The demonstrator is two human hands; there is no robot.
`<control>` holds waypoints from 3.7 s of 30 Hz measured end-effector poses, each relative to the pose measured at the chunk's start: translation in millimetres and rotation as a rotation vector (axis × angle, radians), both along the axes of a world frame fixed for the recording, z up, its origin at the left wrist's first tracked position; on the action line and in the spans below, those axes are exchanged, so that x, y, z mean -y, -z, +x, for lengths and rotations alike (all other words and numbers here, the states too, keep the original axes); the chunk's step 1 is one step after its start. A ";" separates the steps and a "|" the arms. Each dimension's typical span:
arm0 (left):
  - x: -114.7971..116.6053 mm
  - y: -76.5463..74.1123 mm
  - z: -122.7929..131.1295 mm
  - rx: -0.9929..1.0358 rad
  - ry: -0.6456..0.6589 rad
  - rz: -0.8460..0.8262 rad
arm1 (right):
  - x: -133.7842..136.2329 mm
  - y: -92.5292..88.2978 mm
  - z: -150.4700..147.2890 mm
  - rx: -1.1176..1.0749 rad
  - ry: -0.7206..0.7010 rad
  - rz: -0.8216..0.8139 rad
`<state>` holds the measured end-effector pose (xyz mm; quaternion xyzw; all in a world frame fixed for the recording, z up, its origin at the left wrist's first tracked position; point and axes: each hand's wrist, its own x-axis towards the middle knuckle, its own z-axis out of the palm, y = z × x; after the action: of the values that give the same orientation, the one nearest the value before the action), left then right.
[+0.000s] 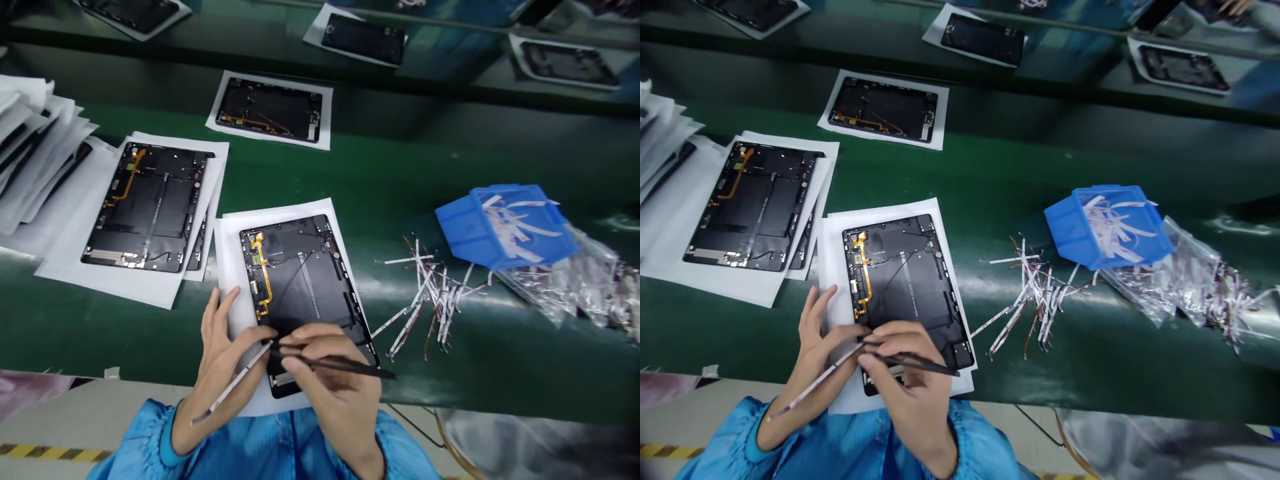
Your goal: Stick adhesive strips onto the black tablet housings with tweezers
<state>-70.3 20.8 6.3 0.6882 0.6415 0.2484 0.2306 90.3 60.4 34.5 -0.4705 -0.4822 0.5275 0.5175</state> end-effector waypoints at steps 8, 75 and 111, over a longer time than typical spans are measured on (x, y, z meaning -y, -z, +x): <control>32.7 -6.9 -21.3 0.138 -0.028 -0.008 | -15.8 22.3 -6.9 0.197 0.019 -0.080; 15.8 -22.6 -11.8 0.383 0.018 -0.075 | 13.0 14.6 17.4 0.323 -0.356 0.452; -16.7 -7.4 -21.3 0.331 0.404 0.193 | -51.2 -29.1 21.2 0.484 -0.690 0.440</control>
<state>-91.5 37.5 13.7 0.7710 0.4182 0.3663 0.3107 111.5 111.6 63.6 -0.2716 -0.8172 0.4293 0.2723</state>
